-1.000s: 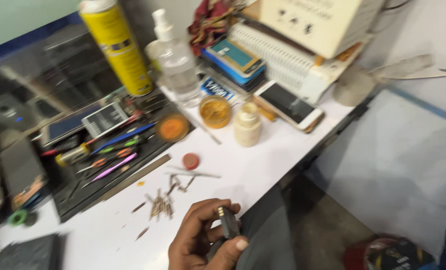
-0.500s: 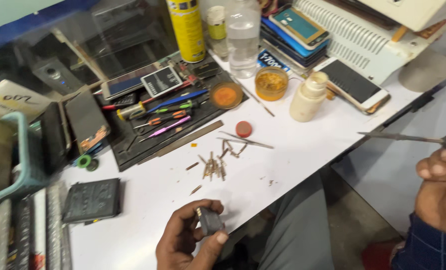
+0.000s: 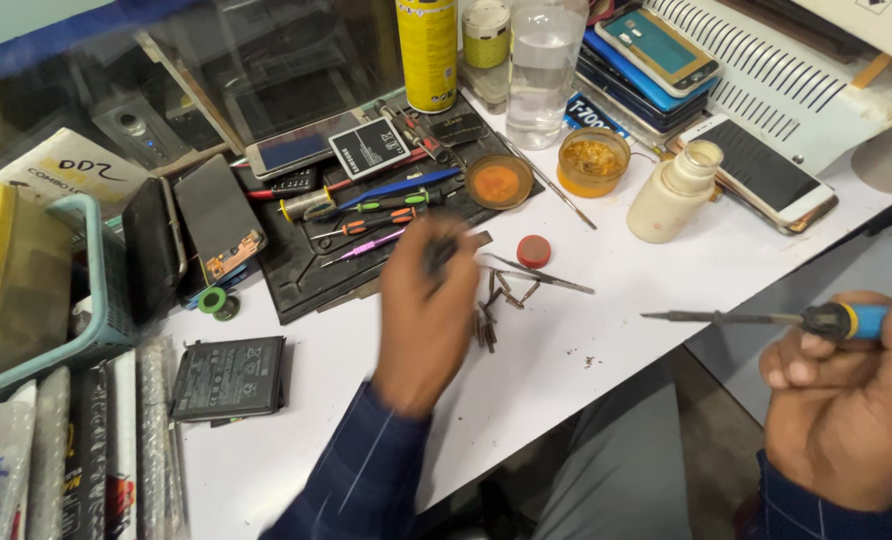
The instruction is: The person handles several phone batteries and a small SIM card tray, then uses a soldering iron and solder to work on a phone screen assembly. The person applies solder to the connector area of the screen while holding the assembly steady.
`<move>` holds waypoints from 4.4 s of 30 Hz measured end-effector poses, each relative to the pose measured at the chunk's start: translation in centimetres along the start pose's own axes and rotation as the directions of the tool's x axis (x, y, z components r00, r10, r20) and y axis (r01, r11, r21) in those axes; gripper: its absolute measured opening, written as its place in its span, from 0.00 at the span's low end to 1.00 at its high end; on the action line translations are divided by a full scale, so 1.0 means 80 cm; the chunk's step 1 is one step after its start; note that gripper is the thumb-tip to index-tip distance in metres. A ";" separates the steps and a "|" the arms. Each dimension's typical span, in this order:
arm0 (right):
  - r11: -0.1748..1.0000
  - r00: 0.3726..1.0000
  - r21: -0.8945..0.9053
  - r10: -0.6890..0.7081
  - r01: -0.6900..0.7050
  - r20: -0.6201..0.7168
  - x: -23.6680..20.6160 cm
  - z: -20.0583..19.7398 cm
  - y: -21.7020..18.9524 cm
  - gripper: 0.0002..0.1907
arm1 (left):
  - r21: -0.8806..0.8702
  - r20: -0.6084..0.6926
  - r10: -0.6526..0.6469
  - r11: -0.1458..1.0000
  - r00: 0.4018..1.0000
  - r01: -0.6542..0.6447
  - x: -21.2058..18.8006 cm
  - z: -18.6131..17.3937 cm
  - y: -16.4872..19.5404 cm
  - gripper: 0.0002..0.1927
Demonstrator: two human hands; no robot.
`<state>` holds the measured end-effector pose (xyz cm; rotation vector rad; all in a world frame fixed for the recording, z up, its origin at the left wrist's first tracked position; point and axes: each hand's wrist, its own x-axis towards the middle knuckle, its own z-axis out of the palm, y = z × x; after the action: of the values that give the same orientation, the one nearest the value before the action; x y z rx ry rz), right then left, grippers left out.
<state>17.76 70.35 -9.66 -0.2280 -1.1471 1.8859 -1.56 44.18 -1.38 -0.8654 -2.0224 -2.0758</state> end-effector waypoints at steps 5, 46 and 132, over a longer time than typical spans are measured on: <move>0.999 0.998 0.026 0.035 -0.034 -0.059 -0.007 -0.007 -0.009 0.26 | 0.507 0.162 0.190 0.826 0.968 -0.247 0.110 0.097 -0.048 0.22; 0.549 0.934 -0.758 -0.259 0.353 0.247 0.038 0.091 -0.015 0.15 | -0.305 -0.127 -0.915 0.403 0.383 0.863 -0.142 -0.053 -0.031 0.12; 0.581 0.501 -0.685 0.792 -0.440 0.349 -0.051 0.006 0.153 0.24 | 0.331 -0.517 -0.212 0.844 0.830 0.422 -0.207 -0.104 0.024 0.05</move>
<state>12.64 64.76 -20.17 -0.3826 -2.3325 2.3478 10.45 31.08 -7.01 0.0663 -2.3077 -1.6221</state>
